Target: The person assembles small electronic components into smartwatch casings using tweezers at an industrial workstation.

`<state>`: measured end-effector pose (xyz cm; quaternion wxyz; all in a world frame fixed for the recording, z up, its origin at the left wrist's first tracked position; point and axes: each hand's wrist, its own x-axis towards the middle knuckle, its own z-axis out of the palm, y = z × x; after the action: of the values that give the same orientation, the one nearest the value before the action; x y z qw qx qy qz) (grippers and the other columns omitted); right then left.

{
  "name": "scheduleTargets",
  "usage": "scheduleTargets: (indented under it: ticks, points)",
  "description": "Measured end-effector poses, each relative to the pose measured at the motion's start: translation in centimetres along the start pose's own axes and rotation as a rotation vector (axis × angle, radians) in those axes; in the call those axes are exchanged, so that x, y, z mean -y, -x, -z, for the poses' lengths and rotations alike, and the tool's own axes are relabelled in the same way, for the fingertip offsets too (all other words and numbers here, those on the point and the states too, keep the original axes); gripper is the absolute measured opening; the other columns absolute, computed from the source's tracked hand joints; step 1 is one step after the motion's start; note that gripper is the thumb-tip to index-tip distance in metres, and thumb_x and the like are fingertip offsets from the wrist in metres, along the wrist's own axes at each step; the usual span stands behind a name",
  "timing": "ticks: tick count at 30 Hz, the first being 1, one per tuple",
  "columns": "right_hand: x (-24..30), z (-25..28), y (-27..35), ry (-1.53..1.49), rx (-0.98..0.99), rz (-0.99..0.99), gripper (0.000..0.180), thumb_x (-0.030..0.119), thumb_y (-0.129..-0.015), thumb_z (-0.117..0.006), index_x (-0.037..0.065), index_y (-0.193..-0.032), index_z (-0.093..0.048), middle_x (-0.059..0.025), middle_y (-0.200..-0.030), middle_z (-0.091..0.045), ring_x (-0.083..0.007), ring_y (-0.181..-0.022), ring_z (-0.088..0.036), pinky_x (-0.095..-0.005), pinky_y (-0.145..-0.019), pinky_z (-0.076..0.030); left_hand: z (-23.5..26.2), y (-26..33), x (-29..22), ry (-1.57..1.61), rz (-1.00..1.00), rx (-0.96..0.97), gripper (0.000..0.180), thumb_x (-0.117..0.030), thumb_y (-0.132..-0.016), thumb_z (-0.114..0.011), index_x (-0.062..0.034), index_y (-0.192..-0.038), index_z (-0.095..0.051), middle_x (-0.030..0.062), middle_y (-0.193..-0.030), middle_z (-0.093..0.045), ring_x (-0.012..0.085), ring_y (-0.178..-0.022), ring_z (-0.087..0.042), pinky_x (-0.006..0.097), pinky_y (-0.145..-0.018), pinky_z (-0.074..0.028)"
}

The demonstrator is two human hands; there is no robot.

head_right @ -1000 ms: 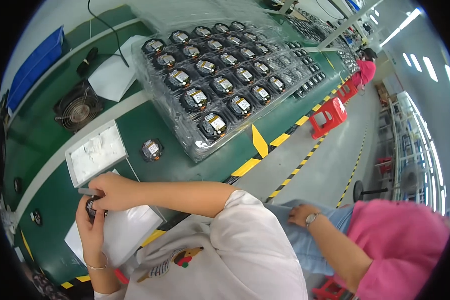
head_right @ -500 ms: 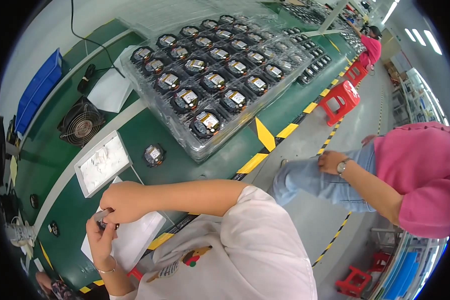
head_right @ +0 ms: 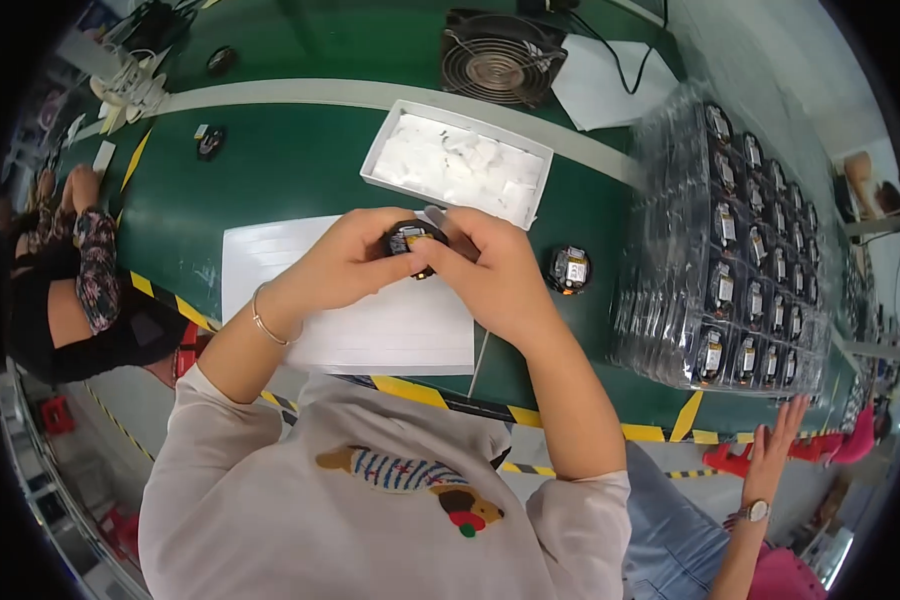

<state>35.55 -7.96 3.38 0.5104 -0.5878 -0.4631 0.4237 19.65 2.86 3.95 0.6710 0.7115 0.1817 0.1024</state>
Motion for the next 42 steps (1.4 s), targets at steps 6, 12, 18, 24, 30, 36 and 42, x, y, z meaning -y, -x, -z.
scheduleTargets:
  ticks: [6,12,18,24,30,36,42]
  points:
    - [-0.4,-0.2,0.0,0.217,-0.036,-0.028,0.023,0.018,-0.083,-0.070,0.002,-0.073,-0.057,0.0013,-0.066,-0.054,-0.0050,-0.064,-0.045,-0.0246,-0.054,-0.037,-1.0,-0.1,2.8,-0.266,-0.272,-0.186,0.020,-0.012,-0.086,-0.064,0.0012,-0.101,-0.060,0.0145,-0.077,-0.064,0.0189,-0.067,-0.063,0.031,-0.060,-0.048]
    - [0.9,-0.5,1.5,0.302,-0.215,0.174,0.026,0.020,-0.079,-0.072,-0.001,-0.074,-0.058,-0.0108,-0.064,-0.058,-0.0156,-0.059,-0.053,-0.0313,-0.055,-0.043,-1.2,0.4,0.4,-0.119,-0.098,-0.115,0.019,-0.009,-0.087,-0.061,0.0023,-0.103,-0.060,0.0006,-0.079,-0.060,0.0046,-0.063,-0.048,0.021,-0.055,-0.042]
    - [2.1,1.1,7.3,0.439,-0.403,0.163,0.028,0.023,-0.084,-0.066,-0.002,-0.077,-0.055,-0.0181,-0.070,-0.060,-0.0338,-0.063,-0.059,-0.0379,-0.059,-0.045,-2.1,1.8,-0.5,-0.544,-0.191,0.152,0.025,-0.007,-0.082,-0.063,-0.0004,-0.105,-0.059,0.0034,-0.076,-0.057,0.0127,-0.064,-0.051,0.025,-0.058,-0.043]
    - [-1.8,4.4,8.8,0.787,-0.785,-0.121,0.023,0.019,-0.088,-0.052,-0.004,-0.086,-0.055,-0.0261,-0.085,-0.062,-0.0428,-0.082,-0.061,-0.0507,-0.076,-0.048,-4.1,4.0,-2.5,-0.915,-0.317,0.331,0.048,-0.010,-0.069,-0.073,-0.0020,-0.114,-0.057,0.0170,-0.115,-0.052,0.0353,-0.107,-0.048,0.040,-0.094,-0.040]
    - [-2.7,4.7,6.5,0.908,-0.995,-0.214,0.025,0.020,-0.086,-0.057,-0.003,-0.092,-0.054,-0.0252,-0.092,-0.061,-0.0370,-0.078,-0.065,-0.0425,-0.069,-0.054,-4.3,4.9,-2.4,-0.982,-0.263,0.407,0.068,-0.013,-0.064,-0.078,-0.0041,-0.127,-0.052,0.0226,-0.135,-0.040,0.0396,-0.126,-0.037,0.041,-0.106,-0.034]
    - [-3.5,4.1,6.0,0.999,-1.049,-0.205,0.020,0.015,-0.086,-0.054,0.002,-0.098,-0.045,-0.0211,-0.086,-0.056,-0.0364,-0.068,-0.065,-0.0429,-0.057,-0.055,-4.3,5.2,-1.7,-0.968,-0.295,0.391,0.072,-0.014,-0.065,-0.077,-0.0034,-0.131,-0.049,0.0233,-0.142,-0.034,0.0417,-0.131,-0.031,0.042,-0.109,-0.029]
    - [-2.0,2.6,8.1,0.986,-1.011,-0.204,0.026,0.016,-0.087,-0.057,0.003,-0.106,-0.046,-0.0189,-0.083,-0.055,-0.0345,-0.059,-0.063,-0.0414,-0.050,-0.053,-4.8,3.7,-2.3,-1.031,-0.328,0.402,0.067,-0.016,-0.070,-0.074,-0.0032,-0.130,-0.049,0.0222,-0.142,-0.035,0.0418,-0.130,-0.034,0.043,-0.108,-0.030]
